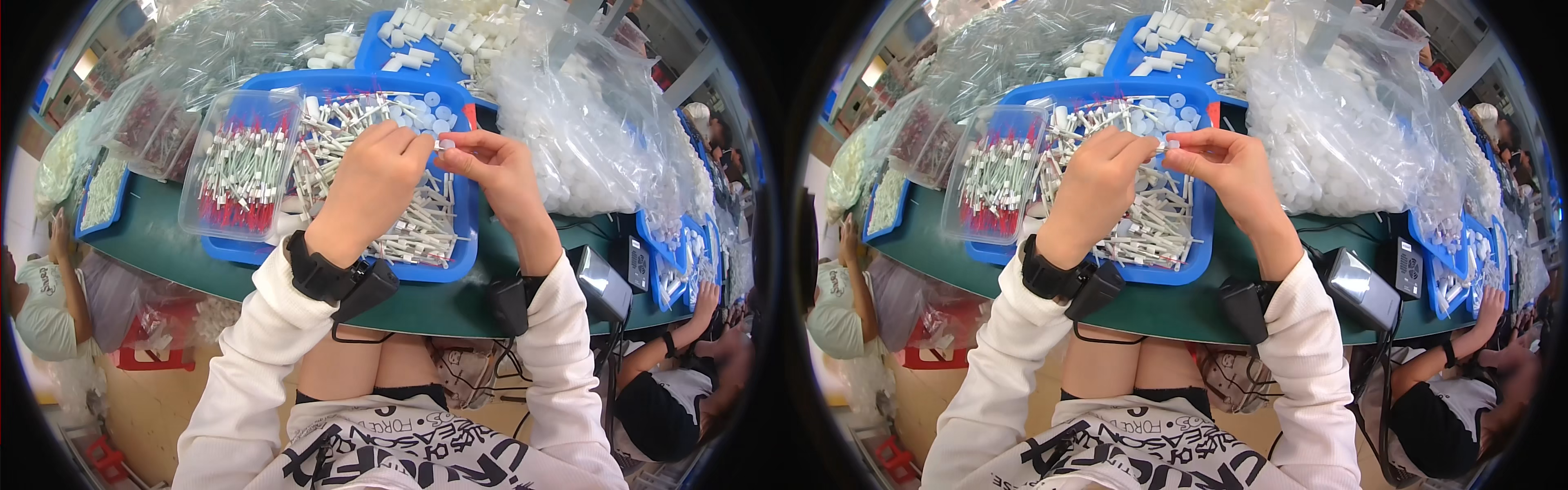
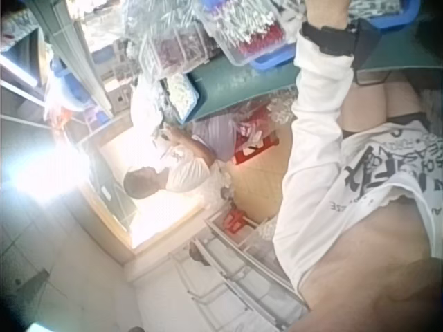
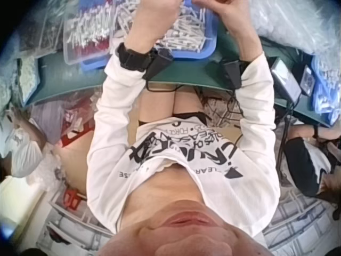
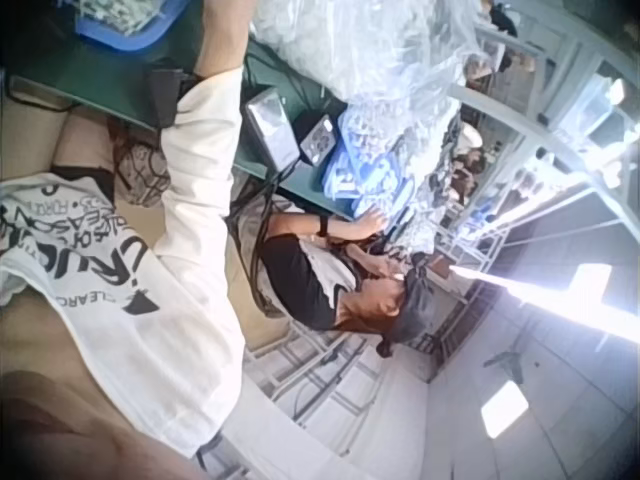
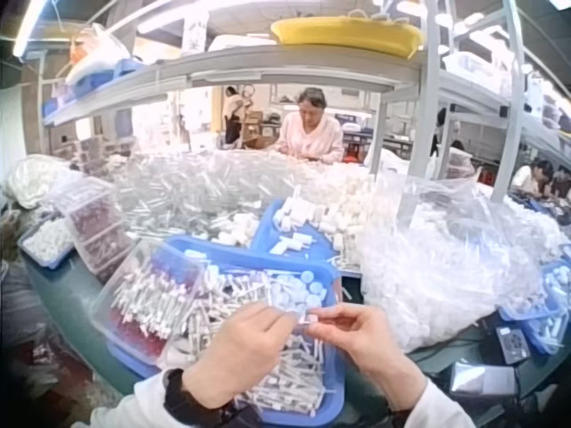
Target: The person sits at a table in a factory setting and repeatedly assembles small white plastic components. They pick up a cylindrical piece and a cap-like piece from blue trays, fit them together by hand, and place the finished unit into a separate tray.
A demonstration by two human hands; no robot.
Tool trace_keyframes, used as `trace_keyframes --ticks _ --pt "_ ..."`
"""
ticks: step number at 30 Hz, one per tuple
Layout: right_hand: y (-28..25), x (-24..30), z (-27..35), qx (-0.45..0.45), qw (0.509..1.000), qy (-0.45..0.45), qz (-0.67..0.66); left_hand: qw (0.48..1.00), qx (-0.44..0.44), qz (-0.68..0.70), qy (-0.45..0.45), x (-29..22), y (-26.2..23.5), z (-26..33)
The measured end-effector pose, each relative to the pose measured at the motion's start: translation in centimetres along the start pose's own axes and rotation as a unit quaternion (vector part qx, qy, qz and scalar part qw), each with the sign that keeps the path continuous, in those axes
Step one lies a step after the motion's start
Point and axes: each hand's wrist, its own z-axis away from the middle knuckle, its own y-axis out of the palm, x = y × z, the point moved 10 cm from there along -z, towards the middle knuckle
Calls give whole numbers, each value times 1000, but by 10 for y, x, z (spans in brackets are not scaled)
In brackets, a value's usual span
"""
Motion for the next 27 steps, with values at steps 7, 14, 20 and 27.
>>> trace_keyframes --ticks 7,14,20,27 --pt "5 -2 0 4 1000 -8 -25 999 -8 -30 24 -6 -3 1" --pt "-8 22 7 -38 997 -58 35 994 -37 90 -45 15 -2 -1" --pt "-95 158 89 -219 938 -208 173 989 11 68 -130 57 -21 5" --pt "-387 237 208 -529 753 -217 325 981 171 11 -85 37 27 10"
